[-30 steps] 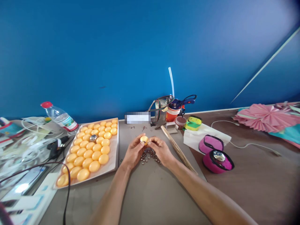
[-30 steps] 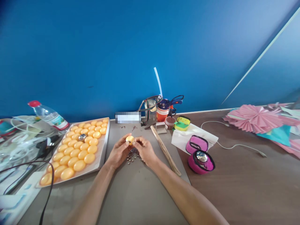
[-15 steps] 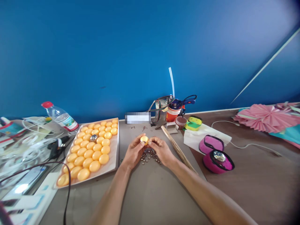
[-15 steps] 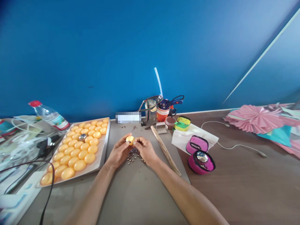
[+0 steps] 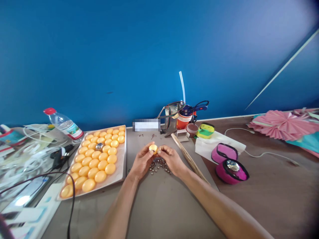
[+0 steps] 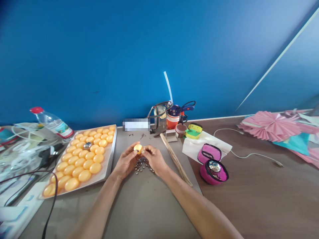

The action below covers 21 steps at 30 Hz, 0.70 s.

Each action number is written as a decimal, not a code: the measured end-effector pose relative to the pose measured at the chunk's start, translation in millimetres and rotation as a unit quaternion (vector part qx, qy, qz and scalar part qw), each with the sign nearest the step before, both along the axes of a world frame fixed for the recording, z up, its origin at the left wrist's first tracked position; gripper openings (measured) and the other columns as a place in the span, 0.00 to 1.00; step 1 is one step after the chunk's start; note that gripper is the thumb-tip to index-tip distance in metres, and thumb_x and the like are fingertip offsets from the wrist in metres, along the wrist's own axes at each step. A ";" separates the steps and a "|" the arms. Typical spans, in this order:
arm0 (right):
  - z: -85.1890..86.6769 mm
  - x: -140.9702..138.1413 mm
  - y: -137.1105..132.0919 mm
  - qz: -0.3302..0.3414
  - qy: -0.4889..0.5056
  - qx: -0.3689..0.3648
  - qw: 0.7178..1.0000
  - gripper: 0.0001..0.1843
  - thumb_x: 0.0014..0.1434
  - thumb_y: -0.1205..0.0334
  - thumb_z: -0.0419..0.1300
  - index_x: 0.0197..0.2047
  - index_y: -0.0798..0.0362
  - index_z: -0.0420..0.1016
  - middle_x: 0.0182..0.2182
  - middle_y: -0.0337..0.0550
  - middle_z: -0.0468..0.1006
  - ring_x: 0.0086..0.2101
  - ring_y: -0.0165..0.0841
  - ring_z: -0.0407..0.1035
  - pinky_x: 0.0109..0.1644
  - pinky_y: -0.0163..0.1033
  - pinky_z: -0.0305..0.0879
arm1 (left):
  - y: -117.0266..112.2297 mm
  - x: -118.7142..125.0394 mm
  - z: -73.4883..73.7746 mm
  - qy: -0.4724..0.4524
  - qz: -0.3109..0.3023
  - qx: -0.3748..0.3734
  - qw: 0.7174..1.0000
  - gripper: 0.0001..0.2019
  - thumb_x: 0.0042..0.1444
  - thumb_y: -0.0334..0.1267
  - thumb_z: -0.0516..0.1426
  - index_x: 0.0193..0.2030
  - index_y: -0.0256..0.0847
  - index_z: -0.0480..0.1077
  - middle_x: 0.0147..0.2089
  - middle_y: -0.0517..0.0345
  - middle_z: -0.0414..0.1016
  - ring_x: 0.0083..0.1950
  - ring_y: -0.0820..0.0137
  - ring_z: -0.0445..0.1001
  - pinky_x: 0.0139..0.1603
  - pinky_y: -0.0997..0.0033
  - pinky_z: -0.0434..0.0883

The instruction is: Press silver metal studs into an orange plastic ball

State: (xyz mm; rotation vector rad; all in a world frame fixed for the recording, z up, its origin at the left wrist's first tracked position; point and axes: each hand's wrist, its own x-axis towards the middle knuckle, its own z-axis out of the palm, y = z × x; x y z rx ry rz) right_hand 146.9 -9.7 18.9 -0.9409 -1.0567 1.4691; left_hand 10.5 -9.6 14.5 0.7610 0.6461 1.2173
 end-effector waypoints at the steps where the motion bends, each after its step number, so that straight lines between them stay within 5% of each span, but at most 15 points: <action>1: 0.3 0.1 0.1 0.000 -0.002 -0.001 1.000 0.08 0.46 0.59 0.62 0.27 0.54 0.69 0.25 0.36 0.70 0.30 0.29 0.63 0.40 0.36 0.58 | -0.1 -0.2 -0.2 0.003 0.001 0.001 1.000 0.17 0.48 0.34 0.62 0.47 0.42 0.72 0.39 0.57 0.75 0.40 0.71 0.71 0.47 0.68 0.66; 21: 4.3 1.7 -1.8 -0.012 -0.033 0.017 0.999 0.09 0.48 0.56 0.60 0.26 0.54 0.69 0.24 0.36 0.69 0.29 0.29 0.61 0.38 0.36 0.57 | -1.7 2.8 2.1 0.009 0.016 -0.010 1.000 0.21 0.46 0.35 0.63 0.49 0.41 0.72 0.39 0.57 0.75 0.41 0.71 0.71 0.48 0.67 0.65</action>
